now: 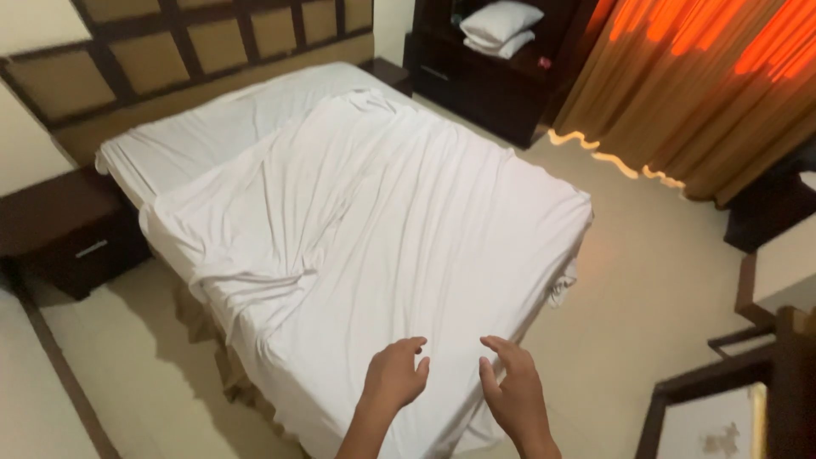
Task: The person smooths and adjusts a white fitted sheet on a bed, repeatedly pulling and tucking the fabric around the corners and edges. The person moves around the bed to reach different sides, ensuring the sheet is evenly spread and secured.
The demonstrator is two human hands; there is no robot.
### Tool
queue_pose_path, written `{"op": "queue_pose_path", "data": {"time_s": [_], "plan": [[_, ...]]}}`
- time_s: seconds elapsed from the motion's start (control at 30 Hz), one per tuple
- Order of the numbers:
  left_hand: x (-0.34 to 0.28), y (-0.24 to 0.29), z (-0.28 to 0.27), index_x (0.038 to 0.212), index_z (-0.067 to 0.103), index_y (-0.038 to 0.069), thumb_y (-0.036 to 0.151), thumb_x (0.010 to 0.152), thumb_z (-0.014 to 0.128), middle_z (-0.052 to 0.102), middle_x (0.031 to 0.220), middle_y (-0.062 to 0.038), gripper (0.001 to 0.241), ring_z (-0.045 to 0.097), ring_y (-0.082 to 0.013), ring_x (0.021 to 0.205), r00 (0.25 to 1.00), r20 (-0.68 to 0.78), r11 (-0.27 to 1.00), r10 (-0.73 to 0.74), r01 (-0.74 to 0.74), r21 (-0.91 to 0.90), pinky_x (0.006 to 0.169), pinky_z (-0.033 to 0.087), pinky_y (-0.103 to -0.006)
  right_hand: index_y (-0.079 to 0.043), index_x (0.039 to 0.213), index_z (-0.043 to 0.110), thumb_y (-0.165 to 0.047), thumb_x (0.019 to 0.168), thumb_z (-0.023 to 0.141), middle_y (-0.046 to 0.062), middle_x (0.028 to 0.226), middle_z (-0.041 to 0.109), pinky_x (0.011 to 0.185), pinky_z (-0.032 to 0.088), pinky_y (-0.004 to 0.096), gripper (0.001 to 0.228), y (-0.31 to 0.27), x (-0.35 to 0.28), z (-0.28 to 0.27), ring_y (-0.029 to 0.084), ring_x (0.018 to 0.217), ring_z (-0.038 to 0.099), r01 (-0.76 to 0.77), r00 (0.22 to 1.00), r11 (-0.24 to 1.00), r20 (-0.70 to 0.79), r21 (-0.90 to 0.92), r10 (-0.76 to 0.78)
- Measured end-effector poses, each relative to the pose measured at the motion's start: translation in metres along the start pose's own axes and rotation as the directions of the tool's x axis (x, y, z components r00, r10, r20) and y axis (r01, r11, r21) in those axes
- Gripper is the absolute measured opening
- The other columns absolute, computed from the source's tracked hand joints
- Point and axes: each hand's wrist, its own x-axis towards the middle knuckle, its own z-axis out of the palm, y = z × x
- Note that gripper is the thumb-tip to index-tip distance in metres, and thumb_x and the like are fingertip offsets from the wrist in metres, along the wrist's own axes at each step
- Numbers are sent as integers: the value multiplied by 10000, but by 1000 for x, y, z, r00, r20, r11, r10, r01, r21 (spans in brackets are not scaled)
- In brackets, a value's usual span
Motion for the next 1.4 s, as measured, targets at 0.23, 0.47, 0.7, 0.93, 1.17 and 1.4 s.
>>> {"op": "queue_pose_path", "data": {"time_s": [0.23, 0.47, 0.7, 0.93, 1.17, 1.4], "plan": [[-29, -16, 4, 1304, 659, 157, 280, 918, 654, 722, 1225, -52, 405, 662, -269, 1156, 1000, -8, 998, -28, 28, -55, 1001, 519, -398, -125, 1229, 713, -197, 878, 690, 78, 1293, 707, 1067, 466, 401, 359, 4, -42, -18, 282, 1262, 591, -7, 1000, 1000, 11, -28, 7], [-40, -6, -15, 1314, 653, 151, 287, 925, 640, 724, 1231, -52, 412, 665, -267, 1152, 990, -129, 998, -47, 43, -37, 988, 523, -403, -105, 1251, 699, -198, 902, 671, 95, 1314, 692, 1081, 452, 412, 362, 19, -38, -38, 293, 1275, 589, 11, 1000, 1000, -9, -10, -11], [-42, 26, 24, 1315, 648, 155, 283, 930, 635, 727, 1224, -41, 406, 668, -250, 1148, 984, -149, 996, -93, 90, -26, 981, 521, -399, -127, 1264, 700, -203, 909, 661, 88, 1331, 687, 1081, 445, 418, 366, 53, -30, -72, 301, 1286, 576, 18, 1000, 1000, 12, 13, -19], [-35, 114, 98, 1291, 669, 146, 269, 928, 640, 731, 1213, -55, 384, 691, -261, 1105, 988, -134, 996, -73, 64, -66, 973, 532, -392, -115, 1252, 699, -185, 888, 687, 102, 1322, 687, 1097, 442, 419, 371, 134, -24, -117, 304, 1285, 581, 84, 996, 996, -4, -10, -84], [-23, 177, 158, 1231, 702, 130, 233, 910, 648, 739, 1181, -63, 342, 684, -291, 1088, 985, -161, 995, 64, -77, -71, 952, 535, -407, -97, 1260, 681, -178, 871, 694, 115, 1322, 683, 1076, 445, 417, 397, 180, -17, -160, 320, 1280, 575, 141, 990, 990, -9, 19, -141], [5, 190, 160, 1225, 695, 122, 234, 901, 662, 734, 1168, -64, 344, 673, -291, 1097, 986, -151, 997, 74, -76, -6, 951, 524, -416, -105, 1254, 687, -178, 855, 703, 108, 1319, 684, 1080, 443, 409, 405, 204, 11, -156, 308, 1282, 581, 137, 991, 989, -18, 64, -136]]}}
